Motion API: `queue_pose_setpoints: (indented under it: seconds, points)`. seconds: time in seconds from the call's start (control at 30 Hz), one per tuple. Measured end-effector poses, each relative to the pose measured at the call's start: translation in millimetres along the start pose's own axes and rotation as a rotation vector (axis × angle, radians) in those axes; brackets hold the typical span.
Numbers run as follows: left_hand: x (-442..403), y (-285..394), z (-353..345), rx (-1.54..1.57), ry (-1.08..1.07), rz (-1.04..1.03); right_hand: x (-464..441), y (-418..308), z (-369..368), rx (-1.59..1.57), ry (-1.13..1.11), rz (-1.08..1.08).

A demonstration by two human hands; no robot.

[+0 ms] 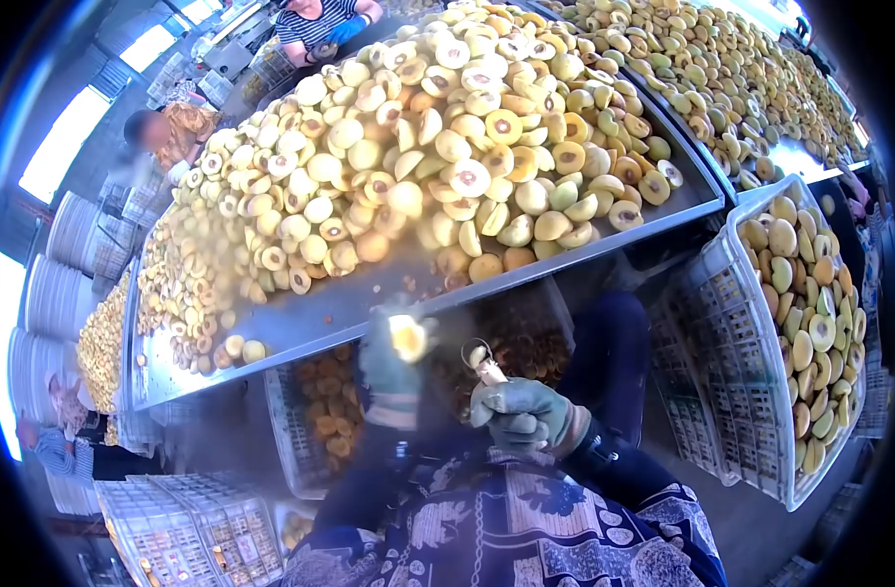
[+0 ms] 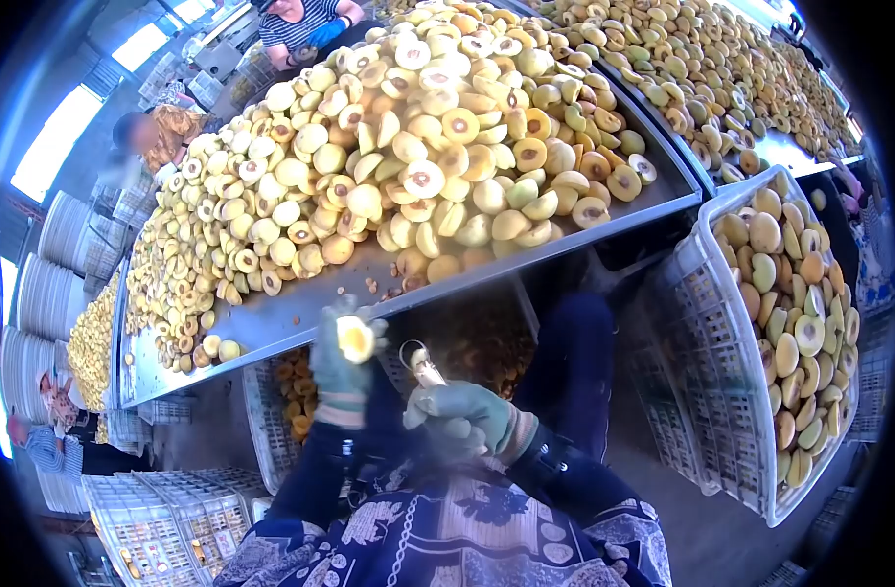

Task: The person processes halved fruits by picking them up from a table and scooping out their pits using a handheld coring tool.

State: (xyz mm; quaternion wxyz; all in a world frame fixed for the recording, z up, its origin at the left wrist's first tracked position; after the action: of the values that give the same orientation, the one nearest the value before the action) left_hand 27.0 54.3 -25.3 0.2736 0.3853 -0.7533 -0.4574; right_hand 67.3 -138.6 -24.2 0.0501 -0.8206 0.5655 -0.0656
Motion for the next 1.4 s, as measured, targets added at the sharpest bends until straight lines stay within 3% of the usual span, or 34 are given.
queue_pose_setpoints:
  seconds: [0.1,0.17,0.23,0.27,0.37,0.4,0.47,0.53,0.63,0.7,0.83,0.93,1.07,1.27,1.33,1.4]
  points:
    - [-17.3,50.2,34.0,-0.328,0.108,-0.101,3.6,-9.6,19.9,0.047,0.403,0.007]
    - [-43.5,65.5,97.4,-0.577,0.007,-0.08,-0.7,-11.7,42.2,-0.066,0.588,0.014]
    - [-58.3,94.9,112.5,-1.448,-0.23,-0.244,-5.1,-13.5,61.7,-0.031,0.636,0.044]
    - [-62.8,97.8,113.3,-1.705,-0.263,-0.198,-9.2,-14.1,68.3,-0.037,0.626,0.036]
    - [-78.2,72.1,75.8,-1.393,-0.276,-0.395,-17.7,-21.7,68.5,-0.061,0.598,0.042]
    - [-78.4,59.4,48.3,-1.302,-0.383,-0.469,-21.7,-22.7,67.0,-0.044,0.606,0.085]
    - [-86.8,19.3,3.9,-1.182,-0.501,-0.363,-22.8,-23.3,69.1,-0.083,0.556,0.14]
    - [-100.9,-21.4,-26.7,-1.257,-0.571,-0.219,-16.5,-26.7,75.4,0.005,0.629,0.182]
    - [-117.6,-64.3,-55.6,-1.594,-0.569,-0.342,-4.0,-18.3,115.6,0.25,0.694,0.173]
    - [-123.2,-66.9,-65.1,-1.551,-0.554,-0.194,-1.4,-14.1,131.1,0.332,0.697,0.161]
    - [-114.8,-46.4,-71.0,-1.586,-0.526,-0.056,-11.2,-17.9,111.0,0.126,0.689,0.18]
    - [-118.3,-57.0,-62.3,-1.503,-0.675,-0.222,-19.2,-16.2,104.5,0.073,0.678,0.184]
    - [-116.8,-64.7,-60.5,-1.454,-0.533,-0.148,-22.2,-15.6,86.2,0.074,0.646,0.162]
    - [-106.3,-57.7,-60.3,-1.164,-0.566,-0.218,-16.1,-16.2,88.4,0.014,0.562,0.243]
    - [-106.9,-50.7,-53.6,-0.963,-0.605,-0.25,-7.5,-27.9,79.1,0.087,0.641,0.294]
    - [-95.9,-38.1,-47.2,-0.522,-0.522,0.071,0.7,-45.4,56.9,0.103,0.698,0.362]
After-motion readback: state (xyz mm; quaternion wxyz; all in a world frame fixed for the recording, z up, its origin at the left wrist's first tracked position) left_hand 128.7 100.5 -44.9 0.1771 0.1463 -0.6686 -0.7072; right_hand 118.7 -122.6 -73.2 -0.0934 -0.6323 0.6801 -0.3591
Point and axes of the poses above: each hand's wrist, its own x-axis away from the middle knuckle, its own z-axis out of the back of the hand, y = z × x, the point moved 4 cm from there along -x, towards the middle knuckle, and after that the axes turned 13 degrees about -z, right-handed, at the moved point
